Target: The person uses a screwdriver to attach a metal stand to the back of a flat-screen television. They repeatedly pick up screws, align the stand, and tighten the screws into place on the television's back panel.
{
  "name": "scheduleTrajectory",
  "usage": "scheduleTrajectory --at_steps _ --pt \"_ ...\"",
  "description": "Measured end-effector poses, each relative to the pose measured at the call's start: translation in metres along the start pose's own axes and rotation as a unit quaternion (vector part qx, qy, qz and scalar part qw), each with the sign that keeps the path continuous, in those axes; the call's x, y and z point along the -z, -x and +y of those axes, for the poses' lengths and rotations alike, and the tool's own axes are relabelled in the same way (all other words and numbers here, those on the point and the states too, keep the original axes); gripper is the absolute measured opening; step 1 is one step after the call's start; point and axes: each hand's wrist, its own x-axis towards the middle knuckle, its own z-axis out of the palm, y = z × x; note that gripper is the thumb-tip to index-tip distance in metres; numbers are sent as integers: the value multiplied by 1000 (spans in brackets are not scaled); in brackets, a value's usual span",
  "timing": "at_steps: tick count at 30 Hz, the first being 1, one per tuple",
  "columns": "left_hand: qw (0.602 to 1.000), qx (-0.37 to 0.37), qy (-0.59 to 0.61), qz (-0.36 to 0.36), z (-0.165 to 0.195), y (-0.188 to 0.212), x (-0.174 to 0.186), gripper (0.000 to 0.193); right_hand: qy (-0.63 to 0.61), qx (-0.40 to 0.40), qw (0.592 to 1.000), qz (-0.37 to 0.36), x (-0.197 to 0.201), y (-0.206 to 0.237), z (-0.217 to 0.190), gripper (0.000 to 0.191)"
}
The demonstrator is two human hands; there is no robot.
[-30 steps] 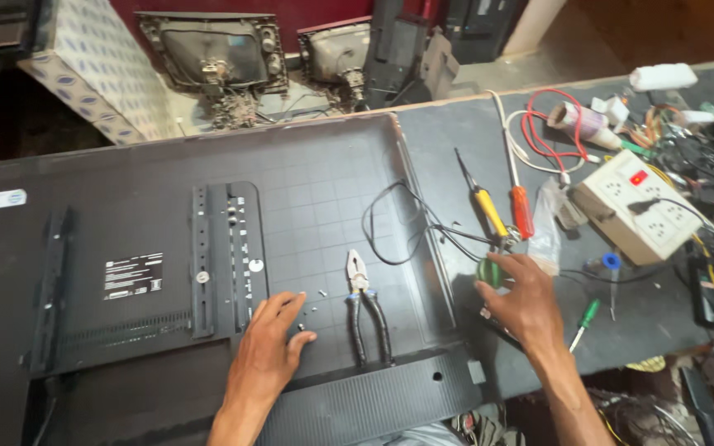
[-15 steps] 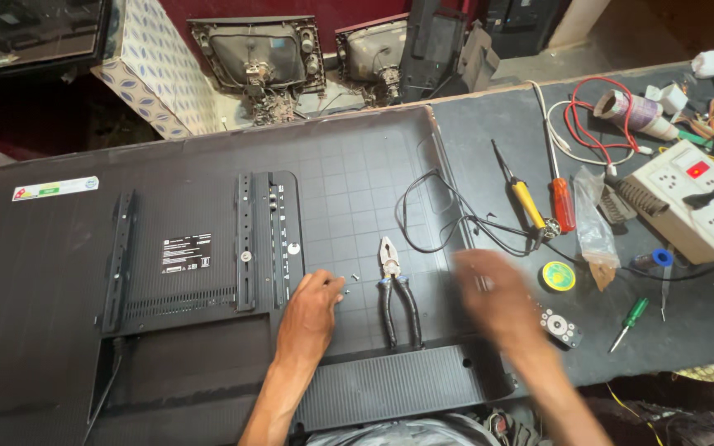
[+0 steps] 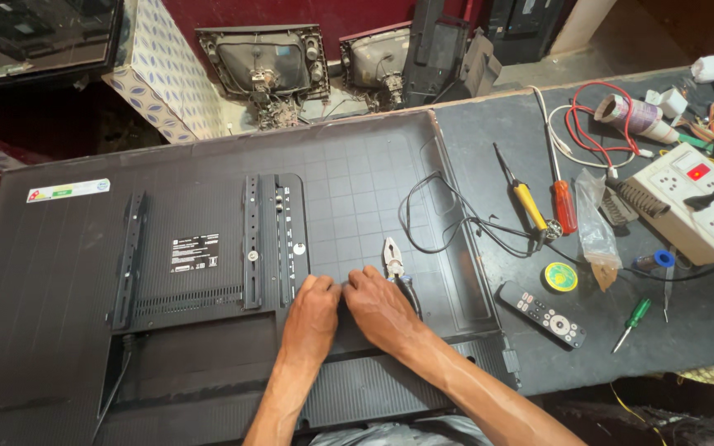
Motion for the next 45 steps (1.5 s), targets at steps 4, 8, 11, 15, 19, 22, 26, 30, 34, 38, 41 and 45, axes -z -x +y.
scheduleTrajectory --at_steps 4,8,11,15,19,22,26,30,34,38,41,45 --pt "995 49 83 40 -4 -6 10 19 -171 -164 971 24 -3 -3 14 14" --pt "977 138 160 28 -8 -10 20 28 -585 -324 734 122 6 0 28 15" --pt "983 84 163 7 -3 -7 17 22 -738 -343 563 145 16 5 32 18" --pt "998 -1 56 -19 6 -5 3 19 -757 -352 524 168 26 11 26 22" --pt "999 -16 -6 -35 9 -8 -8 12 -750 -362 524 181 33 16 19 23" --pt "1000 -19 8 -2 6 -9 -7 21 -748 -370 516 192 39 24 19 23" --pt "999 6 28 40 11 -14 2 24 -751 -372 504 209 46 36 19 22" --pt "975 169 146 11 35 -31 15 23 -746 -372 503 230 46 44 15 24" --pt "971 23 236 31 89 -38 8 22 -772 -381 431 272 44 53 19 26" --pt "975 -115 190 -1 135 -49 -10 22 -813 -412 302 279 45 69 39 26" --pt "970 -146 194 18 153 -57 -22 24 -815 -382 295 321 53 82 62 12" --pt "954 -158 238 94 156 -61 -28 29 -666 -383 598 230 85 90 107 23"
